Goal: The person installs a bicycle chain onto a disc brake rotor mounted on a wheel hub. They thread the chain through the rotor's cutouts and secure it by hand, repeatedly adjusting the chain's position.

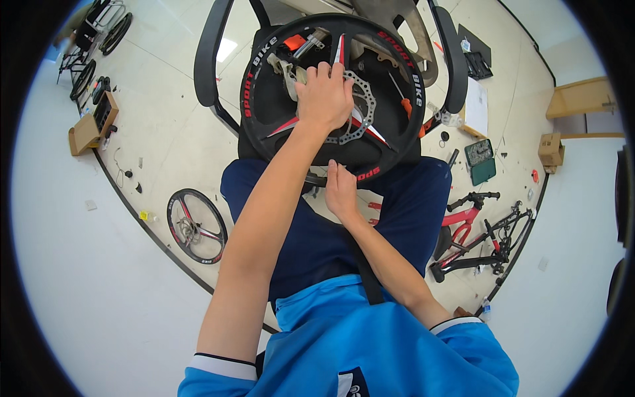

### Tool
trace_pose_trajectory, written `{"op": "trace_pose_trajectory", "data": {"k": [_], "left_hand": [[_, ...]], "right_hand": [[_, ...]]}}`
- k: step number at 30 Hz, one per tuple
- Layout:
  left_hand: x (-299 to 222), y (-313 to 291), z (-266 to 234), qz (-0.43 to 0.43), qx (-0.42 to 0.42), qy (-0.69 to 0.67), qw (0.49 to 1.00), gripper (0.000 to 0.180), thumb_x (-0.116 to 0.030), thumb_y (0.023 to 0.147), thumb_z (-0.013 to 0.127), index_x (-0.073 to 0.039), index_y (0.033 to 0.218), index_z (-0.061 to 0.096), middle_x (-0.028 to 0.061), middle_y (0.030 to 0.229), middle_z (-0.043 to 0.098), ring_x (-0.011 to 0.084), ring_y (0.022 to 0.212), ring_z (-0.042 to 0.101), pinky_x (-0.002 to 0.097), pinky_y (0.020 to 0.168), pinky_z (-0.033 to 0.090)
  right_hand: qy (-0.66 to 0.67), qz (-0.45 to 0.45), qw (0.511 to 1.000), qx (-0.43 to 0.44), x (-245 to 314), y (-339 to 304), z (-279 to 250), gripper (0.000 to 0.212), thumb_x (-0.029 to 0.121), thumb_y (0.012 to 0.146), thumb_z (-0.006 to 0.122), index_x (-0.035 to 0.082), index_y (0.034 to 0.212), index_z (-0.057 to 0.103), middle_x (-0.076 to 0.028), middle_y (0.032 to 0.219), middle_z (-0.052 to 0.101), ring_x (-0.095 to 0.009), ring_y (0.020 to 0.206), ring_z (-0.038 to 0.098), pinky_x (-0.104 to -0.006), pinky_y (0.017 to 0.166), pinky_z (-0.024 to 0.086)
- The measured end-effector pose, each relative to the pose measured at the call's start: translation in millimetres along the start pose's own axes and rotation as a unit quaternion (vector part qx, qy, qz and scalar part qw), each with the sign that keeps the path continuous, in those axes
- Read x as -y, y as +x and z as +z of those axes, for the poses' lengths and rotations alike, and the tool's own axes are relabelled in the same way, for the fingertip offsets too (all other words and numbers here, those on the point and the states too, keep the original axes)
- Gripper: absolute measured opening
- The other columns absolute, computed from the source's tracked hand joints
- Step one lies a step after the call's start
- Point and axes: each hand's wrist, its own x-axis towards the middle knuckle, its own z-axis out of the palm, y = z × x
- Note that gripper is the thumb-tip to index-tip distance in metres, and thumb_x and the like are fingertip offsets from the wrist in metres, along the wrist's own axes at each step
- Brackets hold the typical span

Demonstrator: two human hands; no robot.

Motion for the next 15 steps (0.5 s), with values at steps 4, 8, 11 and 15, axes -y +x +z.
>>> {"op": "trace_pose_trajectory", "data": {"k": [4, 8, 11, 15], "left_hand": [[0, 1, -1, -0.008, 0.026, 0.01, 1.0, 0.037, -0.038, 0.098, 0.058, -0.011, 0.124, 0.06, 0.0097, 0.119, 0.059, 0.0321, 0.112, 0.056, 0.0557, 0.086, 0.045], [10, 1, -8, -0.002, 0.002, -0.051, 0.999, 0.051, -0.046, 0.096, 0.061, -0.01, 0.132, 0.058, 0.0122, 0.128, 0.06, 0.0328, 0.121, 0.055, 0.0556, 0.096, 0.042], [19, -3, -15, -0.075, -0.032, -0.136, 0.987, 0.055, -0.049, 0.095, 0.062, -0.008, 0.132, 0.057, 0.0137, 0.132, 0.058, 0.0331, 0.127, 0.051, 0.0561, 0.104, 0.035], [39, -22, -11, -0.13, -0.047, -0.233, 0.963, 0.049, -0.041, 0.096, 0.063, -0.006, 0.13, 0.057, 0.017, 0.131, 0.06, 0.0364, 0.124, 0.053, 0.0515, 0.102, 0.04]], "right_hand": [[0.001, -0.033, 0.999, 0.023, -9, 2, -8, 0.043, 0.026, 0.107, 0.047, -0.006, 0.079, 0.055, -0.03, 0.072, 0.059, -0.052, 0.073, 0.059, -0.0552, 0.063, 0.043], [0.034, 0.0, 0.996, 0.084, -12, 13, -21, 0.04, 0.029, 0.106, 0.049, -0.004, 0.086, 0.057, -0.026, 0.07, 0.059, -0.045, 0.068, 0.06, -0.0488, 0.064, 0.046], [0.089, 0.015, 0.992, 0.083, 2, 23, -27, 0.037, 0.03, 0.107, 0.049, -0.002, 0.09, 0.056, -0.016, 0.066, 0.058, -0.029, 0.061, 0.058, -0.0396, 0.06, 0.045], [0.148, 0.024, 0.983, 0.104, 6, 43, -28, 0.036, 0.03, 0.108, 0.047, 0.001, 0.089, 0.056, -0.005, 0.064, 0.054, -0.014, 0.058, 0.052, -0.0307, 0.057, 0.042]]}}
